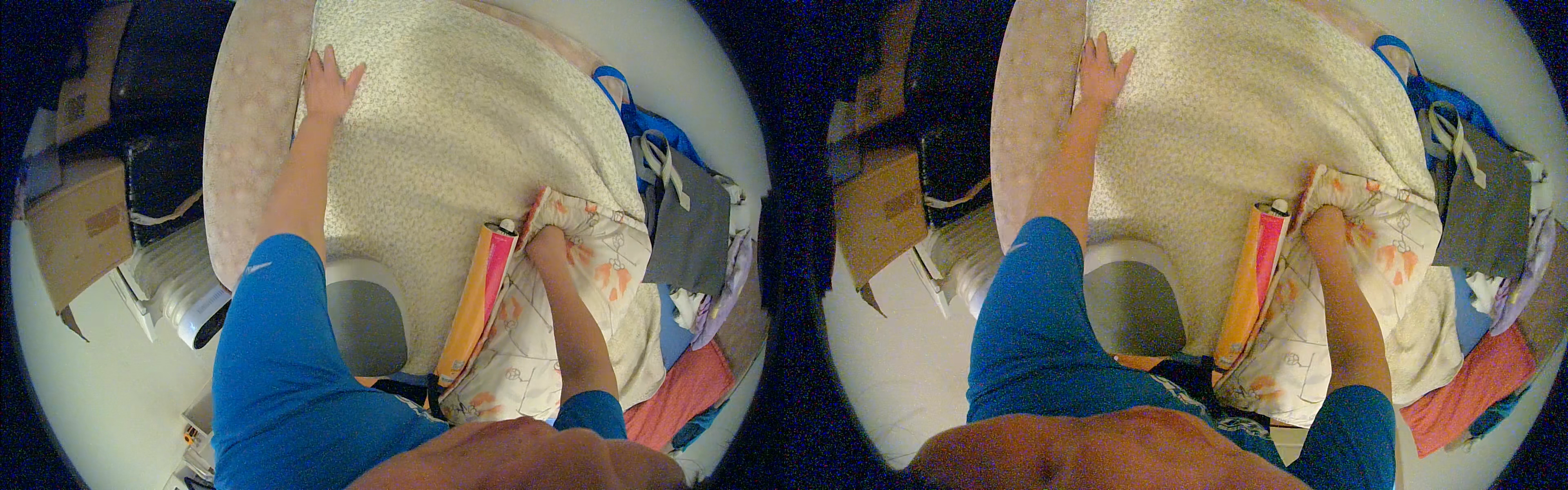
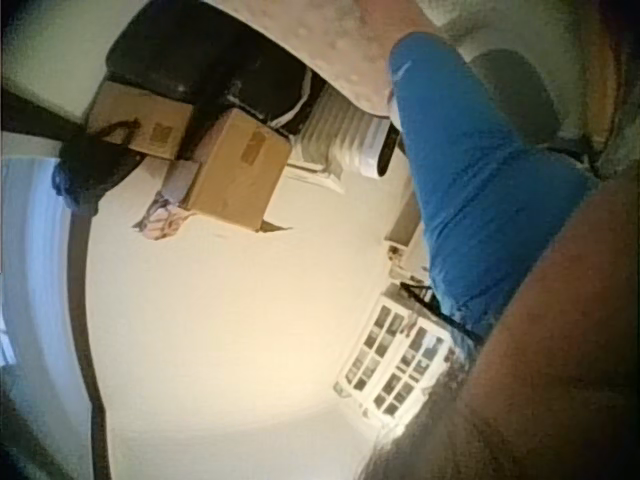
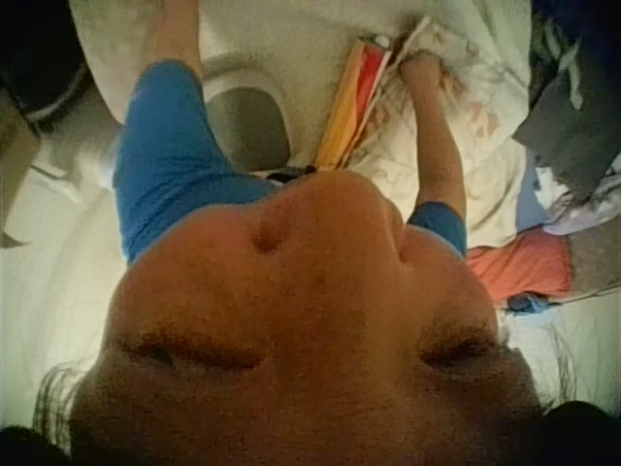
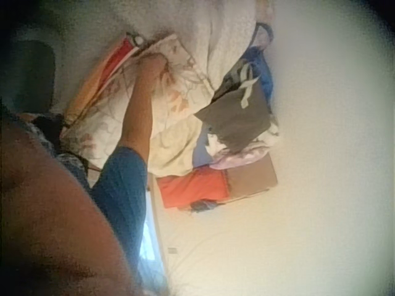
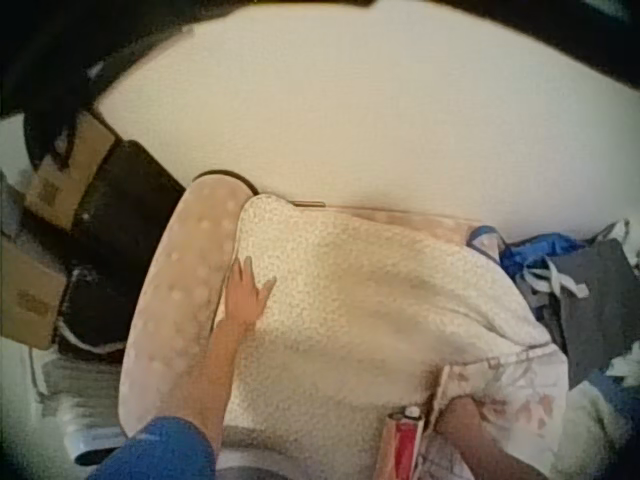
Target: The person picks up and folds various pieces of laundry, including a purple floral pillowcase, a blue garment, and a gray fabric item, placing them onto a pile on a bed before smoothing a blanket.
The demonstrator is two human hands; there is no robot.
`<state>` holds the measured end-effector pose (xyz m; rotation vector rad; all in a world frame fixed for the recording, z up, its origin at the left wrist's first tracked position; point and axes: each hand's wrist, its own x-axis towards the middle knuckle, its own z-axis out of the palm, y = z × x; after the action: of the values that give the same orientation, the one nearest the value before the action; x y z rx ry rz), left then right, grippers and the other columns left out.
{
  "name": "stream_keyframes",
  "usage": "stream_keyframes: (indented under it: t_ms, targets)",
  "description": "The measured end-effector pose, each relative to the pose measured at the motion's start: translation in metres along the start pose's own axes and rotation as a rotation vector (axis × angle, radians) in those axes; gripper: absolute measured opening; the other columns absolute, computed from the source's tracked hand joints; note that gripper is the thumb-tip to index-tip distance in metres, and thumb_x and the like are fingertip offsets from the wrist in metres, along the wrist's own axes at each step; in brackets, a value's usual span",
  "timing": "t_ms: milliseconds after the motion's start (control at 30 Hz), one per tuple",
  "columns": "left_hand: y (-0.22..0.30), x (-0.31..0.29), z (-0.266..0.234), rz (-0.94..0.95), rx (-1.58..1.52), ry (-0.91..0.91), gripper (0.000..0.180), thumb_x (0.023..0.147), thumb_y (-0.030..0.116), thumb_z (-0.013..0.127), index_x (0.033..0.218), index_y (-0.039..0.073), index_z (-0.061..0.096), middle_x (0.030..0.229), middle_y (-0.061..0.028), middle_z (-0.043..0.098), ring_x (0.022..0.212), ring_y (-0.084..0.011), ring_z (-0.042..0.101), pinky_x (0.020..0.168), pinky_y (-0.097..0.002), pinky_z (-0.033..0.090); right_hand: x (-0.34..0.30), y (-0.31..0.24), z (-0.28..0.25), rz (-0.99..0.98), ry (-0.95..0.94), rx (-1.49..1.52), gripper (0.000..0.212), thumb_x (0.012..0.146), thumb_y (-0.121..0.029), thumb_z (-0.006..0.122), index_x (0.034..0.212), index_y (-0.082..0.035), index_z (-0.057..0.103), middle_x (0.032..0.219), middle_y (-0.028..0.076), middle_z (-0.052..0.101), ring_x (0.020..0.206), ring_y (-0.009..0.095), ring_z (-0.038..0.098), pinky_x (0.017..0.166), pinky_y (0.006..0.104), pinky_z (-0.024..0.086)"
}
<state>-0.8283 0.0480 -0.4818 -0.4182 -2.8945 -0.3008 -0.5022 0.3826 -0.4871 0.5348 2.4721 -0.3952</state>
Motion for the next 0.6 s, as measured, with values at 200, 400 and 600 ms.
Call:
stream_keyframes:
  t_ms: [200,400,600]
  targets:
    - [-0.032,0.054,0.022,-0.105,-0.114,-0.092,0.075,0.075,0.053,0.042,0.120,-0.005,0.027,0.114,-0.0329,0.034,0.108,-0.0439,0.033,0.090,-0.0440,0.029,-0.003,-0.016,-0.019,0.079,-0.064,-0.017,0.020,0.062,-0.015,0.056,0.067,0.004,0.058,0.069,0.024,0.056,0.068,0.035,0.057,0.063,0.0387,0.045]
    - [-0.002,0.079,0.017,-0.357,0.075,-0.055,0.065,0.082,0.049,0.029,0.127,0.004,0.019,0.130,-0.0195,0.020,0.120,-0.0339,0.018,0.098,-0.0409,0.016,0.002,-0.005,-0.003,0.034,0.000,0.036,0.018,0.060,-0.014,0.057,0.063,0.004,0.058,0.066,0.024,0.055,0.064,0.036,0.056,0.059,0.0384,0.046]
    - [0.011,0.079,0.034,-0.100,0.102,0.134,0.063,0.079,0.042,0.038,0.120,-0.005,0.027,0.113,-0.0301,0.038,0.105,-0.0414,0.038,0.089,-0.0422,0.031,0.001,-0.013,-0.018,0.090,-0.124,-0.030,0.019,0.061,-0.015,0.056,0.064,0.004,0.058,0.068,0.024,0.055,0.066,0.035,0.057,0.060,0.0390,0.046]
